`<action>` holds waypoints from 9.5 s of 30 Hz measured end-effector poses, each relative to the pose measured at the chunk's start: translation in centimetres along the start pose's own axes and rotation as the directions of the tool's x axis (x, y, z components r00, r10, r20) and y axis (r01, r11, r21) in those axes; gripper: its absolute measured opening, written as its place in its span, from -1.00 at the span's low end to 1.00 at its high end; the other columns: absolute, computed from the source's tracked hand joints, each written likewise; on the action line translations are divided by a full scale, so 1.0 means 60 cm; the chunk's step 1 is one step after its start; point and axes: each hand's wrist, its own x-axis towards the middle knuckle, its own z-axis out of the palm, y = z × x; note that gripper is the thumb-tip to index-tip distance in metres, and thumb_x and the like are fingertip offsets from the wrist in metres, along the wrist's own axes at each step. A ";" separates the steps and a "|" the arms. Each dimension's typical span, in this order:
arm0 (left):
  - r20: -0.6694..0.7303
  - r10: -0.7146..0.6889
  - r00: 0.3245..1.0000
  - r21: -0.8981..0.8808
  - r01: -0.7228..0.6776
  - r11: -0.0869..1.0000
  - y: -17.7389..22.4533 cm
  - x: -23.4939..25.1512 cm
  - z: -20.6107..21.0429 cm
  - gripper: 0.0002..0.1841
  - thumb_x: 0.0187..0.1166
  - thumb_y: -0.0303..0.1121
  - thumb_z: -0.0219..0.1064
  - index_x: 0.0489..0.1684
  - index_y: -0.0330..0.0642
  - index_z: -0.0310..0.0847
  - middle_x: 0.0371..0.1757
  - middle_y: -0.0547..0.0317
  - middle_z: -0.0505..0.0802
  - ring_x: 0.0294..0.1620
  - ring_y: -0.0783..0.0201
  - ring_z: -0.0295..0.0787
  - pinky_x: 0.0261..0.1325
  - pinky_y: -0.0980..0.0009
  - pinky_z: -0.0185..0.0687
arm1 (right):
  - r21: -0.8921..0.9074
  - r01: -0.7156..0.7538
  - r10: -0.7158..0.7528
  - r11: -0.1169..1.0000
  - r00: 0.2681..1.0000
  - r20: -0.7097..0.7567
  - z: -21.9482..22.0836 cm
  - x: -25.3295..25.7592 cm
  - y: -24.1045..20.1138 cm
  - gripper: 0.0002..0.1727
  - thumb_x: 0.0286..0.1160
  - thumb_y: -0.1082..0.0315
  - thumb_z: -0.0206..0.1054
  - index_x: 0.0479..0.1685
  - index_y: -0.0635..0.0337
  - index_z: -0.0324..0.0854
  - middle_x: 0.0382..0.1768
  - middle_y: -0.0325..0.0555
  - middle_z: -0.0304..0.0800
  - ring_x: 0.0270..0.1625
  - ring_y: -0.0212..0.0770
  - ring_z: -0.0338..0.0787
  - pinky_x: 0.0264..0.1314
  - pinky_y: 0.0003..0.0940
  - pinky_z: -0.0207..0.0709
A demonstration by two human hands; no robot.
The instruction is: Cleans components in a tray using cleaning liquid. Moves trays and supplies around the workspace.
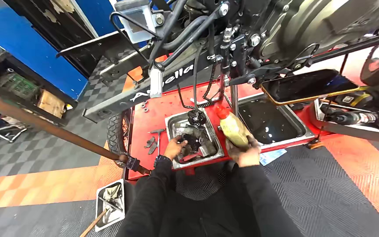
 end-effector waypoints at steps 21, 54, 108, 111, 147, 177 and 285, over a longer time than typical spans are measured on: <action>0.347 0.227 0.910 0.377 -0.357 0.855 0.064 0.025 -0.054 -0.64 0.64 -0.44 0.33 0.39 -0.15 0.70 0.33 -0.07 0.82 0.40 0.05 0.74 0.55 -0.06 0.54 | -0.221 0.953 -0.659 0.206 0.302 0.688 0.036 -0.251 -0.003 -0.05 -0.05 0.50 0.76 0.47 0.31 0.27 0.19 -0.08 0.79 0.24 -0.11 0.84 0.35 -0.04 0.81; 0.292 0.265 0.919 0.308 -0.352 0.884 0.079 0.030 -0.046 -0.76 0.65 -0.41 0.35 0.18 -0.21 0.78 0.10 -0.06 0.88 0.12 0.12 0.82 0.36 -0.02 0.65 | -0.177 0.983 -0.339 -0.048 0.151 0.928 0.153 -0.234 -0.028 -0.06 0.05 0.36 0.75 0.47 0.59 0.31 0.19 0.13 0.76 0.32 -0.22 0.79 0.49 -0.29 0.68; 0.145 0.354 0.924 0.512 -0.376 0.772 0.085 0.048 -0.054 -0.83 0.57 -0.38 0.40 -0.02 -0.20 0.82 0.13 -0.07 0.87 0.26 0.00 0.78 0.44 -0.19 0.56 | -0.198 0.978 -0.394 -0.066 0.157 0.906 0.138 -0.226 -0.031 -0.11 0.08 0.33 0.73 0.45 0.58 0.38 0.13 0.13 0.80 0.25 -0.26 0.81 0.40 -0.35 0.70; 0.163 0.388 0.907 0.492 -0.415 0.765 0.083 0.043 -0.058 -0.87 0.59 -0.43 0.37 -0.11 -0.18 0.86 0.14 -0.02 0.87 0.27 0.05 0.77 0.44 -0.15 0.56 | -0.195 0.980 -0.400 -0.024 0.169 0.901 0.138 -0.223 -0.034 -0.10 0.08 0.35 0.74 0.46 0.59 0.36 0.17 0.16 0.78 0.30 -0.22 0.79 0.45 -0.32 0.68; 0.079 0.424 0.902 0.304 -0.427 0.852 0.025 0.017 -0.051 -0.69 0.74 -0.38 0.15 0.29 -0.29 0.67 0.08 -0.07 0.87 0.14 0.21 0.83 0.35 0.07 0.70 | -0.236 0.969 -0.475 0.074 0.242 0.846 0.102 -0.206 -0.050 -0.12 0.09 0.39 0.72 0.46 0.60 0.36 0.14 0.13 0.80 0.25 -0.24 0.82 0.41 -0.33 0.72; -0.214 0.382 0.899 0.433 -0.263 0.862 0.017 0.019 -0.054 -0.43 0.48 -0.41 0.51 0.54 -0.11 0.52 0.14 0.04 0.89 0.09 0.12 0.88 0.24 -0.05 0.79 | 0.122 -0.151 0.156 0.981 0.987 -0.036 -0.046 0.092 -0.017 -0.48 0.71 -0.07 0.19 0.49 0.00 0.40 0.26 0.03 0.72 0.22 -0.04 0.82 0.20 -0.15 0.78; -0.121 0.235 0.964 0.539 -0.135 0.831 0.030 0.030 -0.005 -0.67 0.64 -0.13 0.39 0.32 0.12 0.78 -0.02 -0.01 0.93 -0.01 -0.06 0.88 0.15 -0.28 0.69 | -0.726 0.646 -0.360 -0.235 0.636 0.682 0.024 0.053 0.149 -0.78 0.46 0.19 0.49 -0.14 0.15 0.81 -0.21 -0.07 0.90 -0.07 -0.11 0.89 0.09 0.05 0.76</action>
